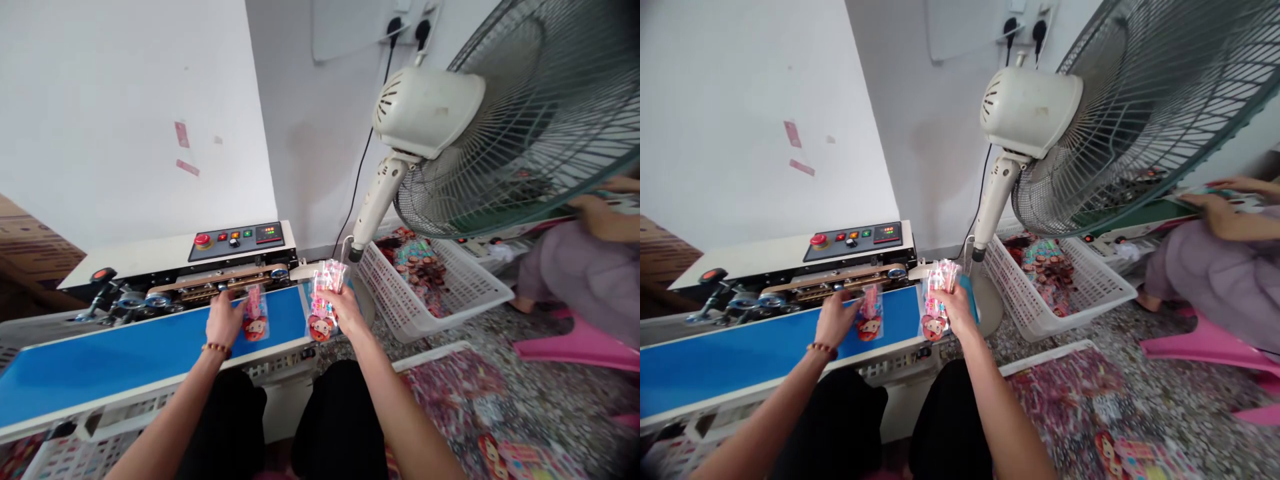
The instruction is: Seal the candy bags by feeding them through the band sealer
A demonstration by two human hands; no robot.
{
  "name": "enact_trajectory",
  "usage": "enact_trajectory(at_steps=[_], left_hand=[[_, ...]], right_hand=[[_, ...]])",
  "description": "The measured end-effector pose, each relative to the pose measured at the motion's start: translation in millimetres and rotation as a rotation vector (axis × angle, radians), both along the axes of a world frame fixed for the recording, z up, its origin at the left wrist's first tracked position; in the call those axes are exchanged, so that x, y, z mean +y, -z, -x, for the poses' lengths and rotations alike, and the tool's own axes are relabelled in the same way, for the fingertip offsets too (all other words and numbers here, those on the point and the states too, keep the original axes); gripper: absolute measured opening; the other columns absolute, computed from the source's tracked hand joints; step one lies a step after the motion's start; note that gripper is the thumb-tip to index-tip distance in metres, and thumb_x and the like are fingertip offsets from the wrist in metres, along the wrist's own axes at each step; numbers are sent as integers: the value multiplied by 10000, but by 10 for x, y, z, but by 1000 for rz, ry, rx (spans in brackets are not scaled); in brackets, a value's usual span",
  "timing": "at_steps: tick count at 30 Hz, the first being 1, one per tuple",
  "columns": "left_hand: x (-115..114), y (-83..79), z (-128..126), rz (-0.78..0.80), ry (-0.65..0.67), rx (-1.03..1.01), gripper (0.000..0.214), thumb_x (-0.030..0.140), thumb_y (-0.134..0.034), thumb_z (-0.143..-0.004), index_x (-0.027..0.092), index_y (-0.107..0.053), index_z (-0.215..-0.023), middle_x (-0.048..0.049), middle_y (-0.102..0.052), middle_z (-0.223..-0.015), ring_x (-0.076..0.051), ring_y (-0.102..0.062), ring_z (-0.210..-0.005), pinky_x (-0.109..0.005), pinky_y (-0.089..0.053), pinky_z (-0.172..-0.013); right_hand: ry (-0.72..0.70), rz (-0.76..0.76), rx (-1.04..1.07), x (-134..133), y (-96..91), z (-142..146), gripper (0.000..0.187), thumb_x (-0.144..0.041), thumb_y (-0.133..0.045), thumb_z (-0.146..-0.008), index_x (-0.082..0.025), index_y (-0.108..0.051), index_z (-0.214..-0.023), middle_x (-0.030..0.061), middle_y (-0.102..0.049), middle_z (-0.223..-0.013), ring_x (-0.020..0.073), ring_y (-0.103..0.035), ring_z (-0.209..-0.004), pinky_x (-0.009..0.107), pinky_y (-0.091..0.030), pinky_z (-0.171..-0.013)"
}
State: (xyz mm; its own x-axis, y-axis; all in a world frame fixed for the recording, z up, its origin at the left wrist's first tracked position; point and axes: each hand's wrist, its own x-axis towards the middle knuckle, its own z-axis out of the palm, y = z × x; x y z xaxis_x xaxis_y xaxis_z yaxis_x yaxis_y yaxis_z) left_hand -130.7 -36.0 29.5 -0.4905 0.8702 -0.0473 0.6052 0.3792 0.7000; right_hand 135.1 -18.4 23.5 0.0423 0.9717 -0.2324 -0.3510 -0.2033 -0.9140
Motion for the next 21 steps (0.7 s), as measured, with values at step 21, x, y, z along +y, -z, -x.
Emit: enact_trajectory(at_steps=[21], left_hand=[[178,-46,-1082,-203,237,-793,413,530,-784,-634,148,-760,-790,-56,-685,-718,-177,-585,-668,-255,-437,-551]], right_hand=[[28,-76,-115,52,29,-273,374,-427,-894,-531,-202,-711,-767,21,-729,-719,236,-710,-725,315,-518,-664]])
